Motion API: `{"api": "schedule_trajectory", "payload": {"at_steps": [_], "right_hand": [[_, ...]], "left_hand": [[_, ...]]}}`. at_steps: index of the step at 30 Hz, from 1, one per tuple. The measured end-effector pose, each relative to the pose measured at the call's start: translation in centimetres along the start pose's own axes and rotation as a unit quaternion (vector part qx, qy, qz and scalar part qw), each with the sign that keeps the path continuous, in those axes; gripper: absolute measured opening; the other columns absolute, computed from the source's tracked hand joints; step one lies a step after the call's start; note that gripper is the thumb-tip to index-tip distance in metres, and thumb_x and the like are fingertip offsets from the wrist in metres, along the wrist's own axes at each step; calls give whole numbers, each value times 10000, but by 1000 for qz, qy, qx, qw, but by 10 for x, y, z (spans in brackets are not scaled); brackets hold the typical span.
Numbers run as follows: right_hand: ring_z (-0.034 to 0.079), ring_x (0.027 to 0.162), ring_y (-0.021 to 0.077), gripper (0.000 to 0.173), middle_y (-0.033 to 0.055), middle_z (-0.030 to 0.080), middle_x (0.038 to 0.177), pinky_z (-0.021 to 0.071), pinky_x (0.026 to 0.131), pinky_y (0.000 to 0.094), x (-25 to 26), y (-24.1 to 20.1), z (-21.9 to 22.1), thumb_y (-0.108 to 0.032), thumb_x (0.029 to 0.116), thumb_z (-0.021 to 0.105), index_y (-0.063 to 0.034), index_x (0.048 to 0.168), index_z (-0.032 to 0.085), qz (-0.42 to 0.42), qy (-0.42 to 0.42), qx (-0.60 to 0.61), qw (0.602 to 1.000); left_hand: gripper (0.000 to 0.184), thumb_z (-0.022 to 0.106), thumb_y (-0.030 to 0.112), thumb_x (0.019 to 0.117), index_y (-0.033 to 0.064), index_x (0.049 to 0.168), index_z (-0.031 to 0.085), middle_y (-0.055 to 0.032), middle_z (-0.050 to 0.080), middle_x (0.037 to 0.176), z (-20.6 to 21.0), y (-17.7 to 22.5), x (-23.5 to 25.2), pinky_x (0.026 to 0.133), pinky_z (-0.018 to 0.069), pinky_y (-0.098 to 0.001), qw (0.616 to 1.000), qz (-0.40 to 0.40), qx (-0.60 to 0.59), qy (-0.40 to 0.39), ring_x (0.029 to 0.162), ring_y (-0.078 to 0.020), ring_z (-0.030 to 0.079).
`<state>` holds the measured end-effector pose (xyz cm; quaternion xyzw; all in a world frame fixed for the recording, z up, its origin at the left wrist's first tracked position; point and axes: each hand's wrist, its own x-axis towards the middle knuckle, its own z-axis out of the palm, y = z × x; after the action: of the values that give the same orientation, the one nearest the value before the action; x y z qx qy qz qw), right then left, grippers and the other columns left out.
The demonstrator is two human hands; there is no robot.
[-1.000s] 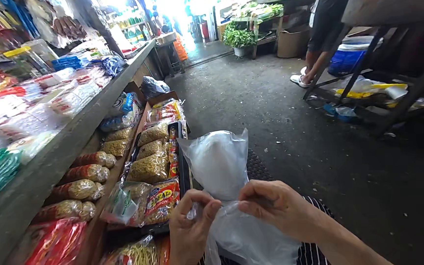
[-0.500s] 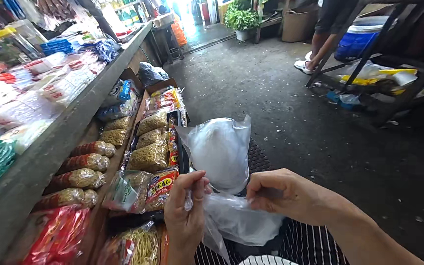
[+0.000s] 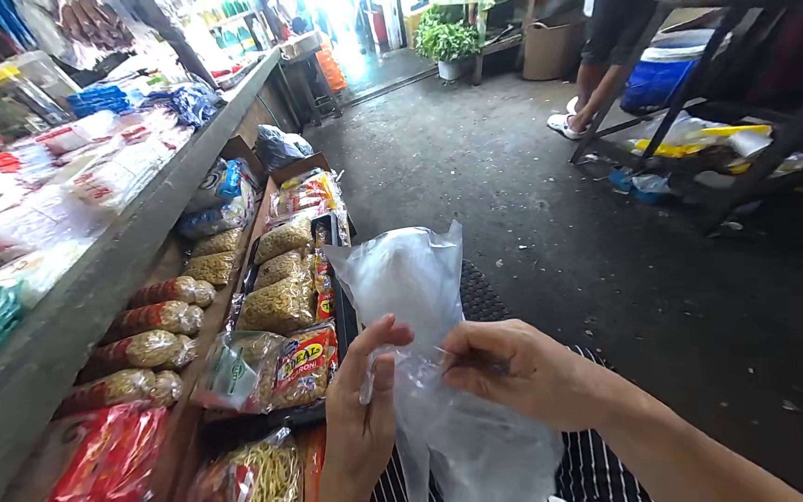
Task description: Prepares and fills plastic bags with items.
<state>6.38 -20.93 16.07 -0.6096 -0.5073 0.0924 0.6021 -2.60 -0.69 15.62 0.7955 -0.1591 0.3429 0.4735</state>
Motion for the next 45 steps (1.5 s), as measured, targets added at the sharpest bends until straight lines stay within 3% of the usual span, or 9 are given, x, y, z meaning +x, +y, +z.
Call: {"api": "schedule_trajectory", "payload": {"at_steps": [4,7,14,21,28,31,34,41,45], "right_hand": [[567,706,-80,187,-14,661,806,465,654,67,-2,4,-2,-195,998,644,-11,1017,670,0,55,-33,998],[519,653,-92,210,-26,620,738,418,606,50,-3,4,-5,-221,1012,624,-21,970,672,-12,64,-73,995],[580,732,-76,225,-3,673,818,466,680,56,-4,11,-8,-235,1016,618,-31,984,708,-12,72,-117,990],[512,622,-74,296,-12,617,697,403,587,64,-1,13,-9,-276,1045,566,-40,936,708,-19,88,-169,981],[630,964,8,140,26,658,988,531,847,122,3,10,-17,-185,1000,662,-46,999,679,-128,105,-94,982],[629,1012,24,115,24,655,1007,530,885,147,1,8,-20,-158,990,673,-53,997,629,-139,72,-52,986],[634,917,2,112,15,661,926,532,823,134,-6,13,-31,-138,959,689,-36,960,643,-92,8,-28,995],[642,1150,90,723,84,690,1231,535,988,268,-2,5,-32,-575,941,636,14,1357,578,-7,-28,-34,999],[657,860,-11,252,49,710,915,536,810,131,5,3,0,-222,990,654,13,1075,680,-23,74,-79,994]], "left_hand": [[468,639,455,970,88,1259,661,83,691,1194,2,5,-4,942,521,-155,996,-83,-24,27,1084,51,621],[225,776,240,894,155,1082,687,100,704,1022,5,3,-4,836,567,-161,987,-109,-111,43,943,19,664],[181,701,160,957,167,1138,696,75,709,1071,12,0,-2,864,566,-183,977,-91,-190,35,965,-11,672],[81,708,177,956,150,1033,707,20,725,996,20,-3,0,837,564,-186,961,-89,-249,79,936,-41,685],[338,749,228,922,88,1222,682,40,733,1090,19,0,1,873,581,-202,978,-135,-145,63,991,-38,693],[148,750,220,914,141,1038,732,99,740,928,16,5,1,768,588,-168,968,-172,-171,65,836,19,692],[146,742,216,922,192,1066,747,114,737,1004,12,2,0,825,567,-152,971,-125,-196,60,911,24,682],[426,735,159,939,165,1345,607,54,701,1196,14,-4,2,922,559,-207,981,-47,-179,-56,1057,-33,665],[542,812,251,865,127,1325,553,61,659,1165,19,-6,0,848,549,-155,992,-73,-94,-47,980,10,637]]}}
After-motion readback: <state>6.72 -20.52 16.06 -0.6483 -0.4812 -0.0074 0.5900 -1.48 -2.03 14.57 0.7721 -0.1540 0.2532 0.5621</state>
